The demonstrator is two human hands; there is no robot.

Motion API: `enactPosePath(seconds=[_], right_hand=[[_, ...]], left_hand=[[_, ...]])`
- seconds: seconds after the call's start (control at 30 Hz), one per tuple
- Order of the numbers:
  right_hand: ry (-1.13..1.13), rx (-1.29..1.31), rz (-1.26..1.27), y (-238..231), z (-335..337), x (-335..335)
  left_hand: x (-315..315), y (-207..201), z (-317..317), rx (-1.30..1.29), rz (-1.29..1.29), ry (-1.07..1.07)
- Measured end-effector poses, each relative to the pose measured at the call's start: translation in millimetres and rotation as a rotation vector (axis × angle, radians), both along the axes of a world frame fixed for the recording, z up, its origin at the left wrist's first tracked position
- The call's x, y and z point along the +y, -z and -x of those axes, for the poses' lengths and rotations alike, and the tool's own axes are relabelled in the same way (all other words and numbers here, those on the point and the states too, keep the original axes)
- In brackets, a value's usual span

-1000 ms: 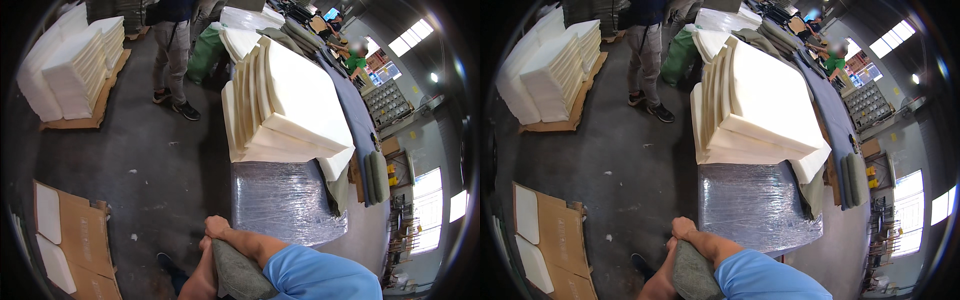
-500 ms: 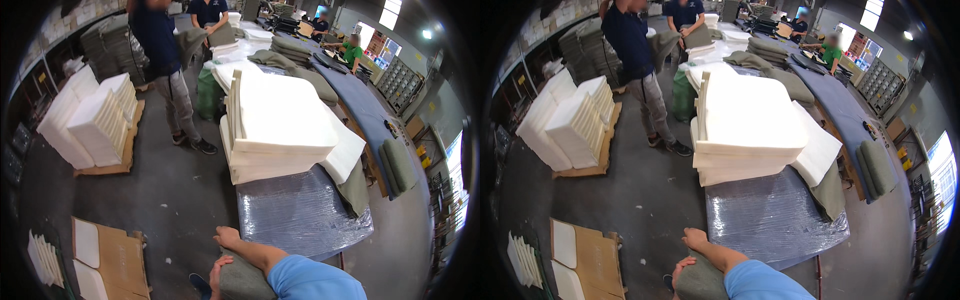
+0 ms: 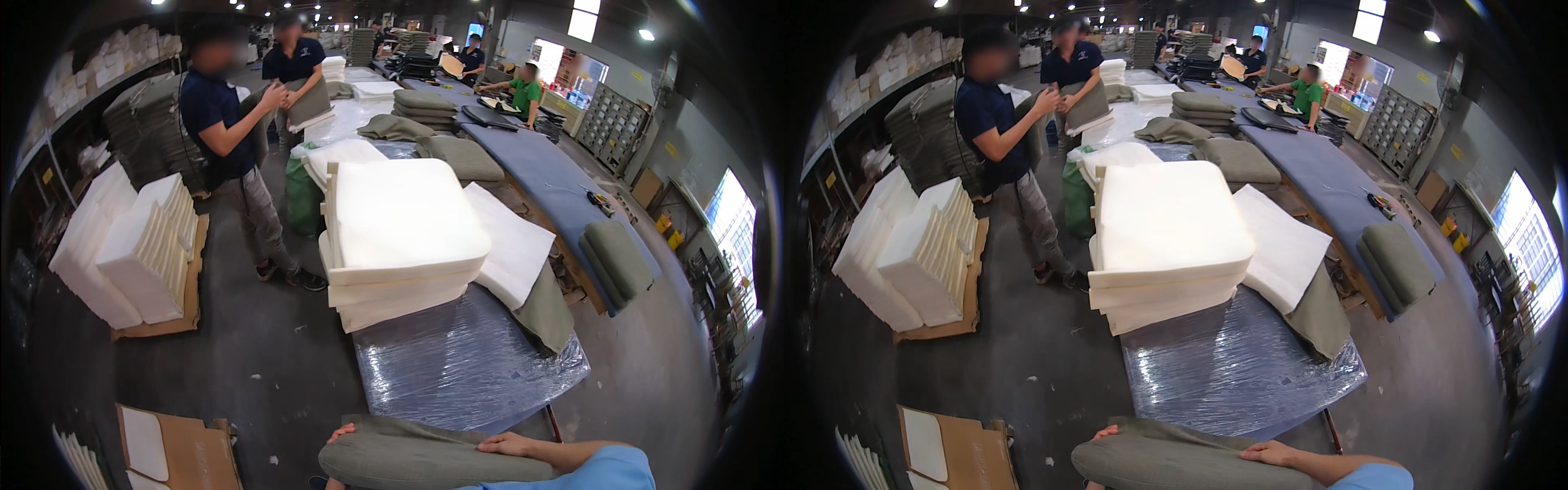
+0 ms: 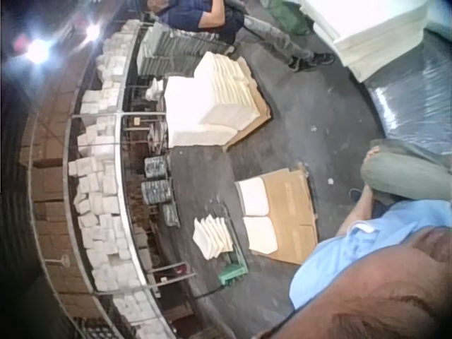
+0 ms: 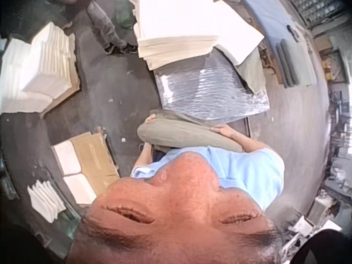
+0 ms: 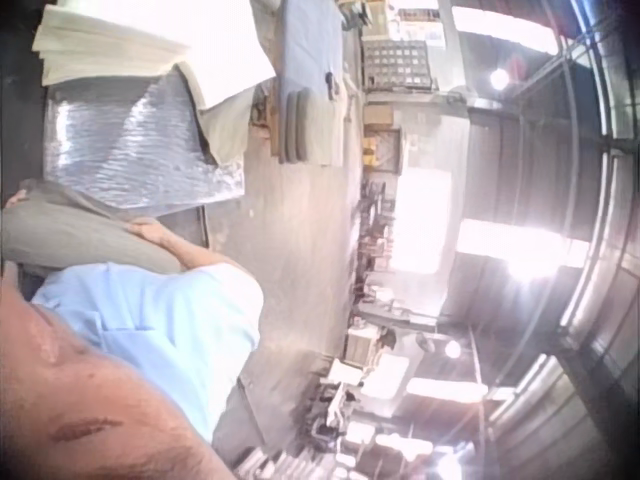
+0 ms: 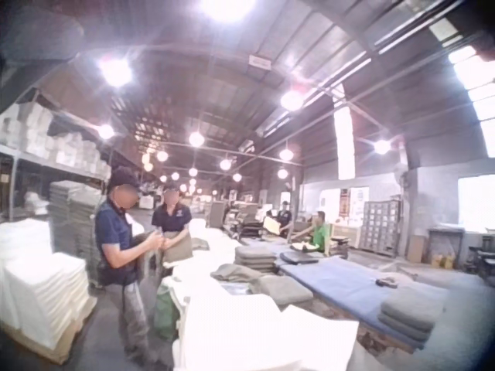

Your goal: The person inserts rectangular foam pieces into green fabric covers one at a time, aligns edges, and places the finished cushions on a nearby table. The person repeats this process with multiple foam pieces and covers throughout the clip.

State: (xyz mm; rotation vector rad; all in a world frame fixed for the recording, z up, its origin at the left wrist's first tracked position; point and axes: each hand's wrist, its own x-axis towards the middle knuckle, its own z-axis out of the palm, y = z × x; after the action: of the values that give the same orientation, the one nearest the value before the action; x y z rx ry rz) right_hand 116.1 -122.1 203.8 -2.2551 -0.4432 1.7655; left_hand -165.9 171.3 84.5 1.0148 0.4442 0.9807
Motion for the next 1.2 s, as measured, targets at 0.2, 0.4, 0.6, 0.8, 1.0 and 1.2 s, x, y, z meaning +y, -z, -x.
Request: enactPosePath(seconds=[0.2,0.4,0.6,0.8,1.0,1.2], right_hand=[[0.483,0.217,-0.114,-3.2,7.9,-15.7],[1.182,0.541,-0.353,36.2,49.9,-82.1],[1.471,0.538,-0.738,81.4,84.9,-99.7],[1.563,0.333,-0.842,77.6,110.6,-87.5],[1.599,0.198,-1.052,93.2,128.1,-77.0],[1.147,-0.463,-1.127,113.3,130.9,-72.1]], left_hand=[[34.1,-17.5,26.0,0.132,0.364,0.308],[8.4,-152.0,31.2,0.21,0.385,0.351],[-6.9,-225.9,50.2,0.379,-0.348,0.312],[9.8,-201.1,56.6,0.558,-0.516,0.299],[37.1,-167.9,53.4,0.348,-0.244,0.491],[59.9,-182.0,2.7,0.293,0.002,0.604]])
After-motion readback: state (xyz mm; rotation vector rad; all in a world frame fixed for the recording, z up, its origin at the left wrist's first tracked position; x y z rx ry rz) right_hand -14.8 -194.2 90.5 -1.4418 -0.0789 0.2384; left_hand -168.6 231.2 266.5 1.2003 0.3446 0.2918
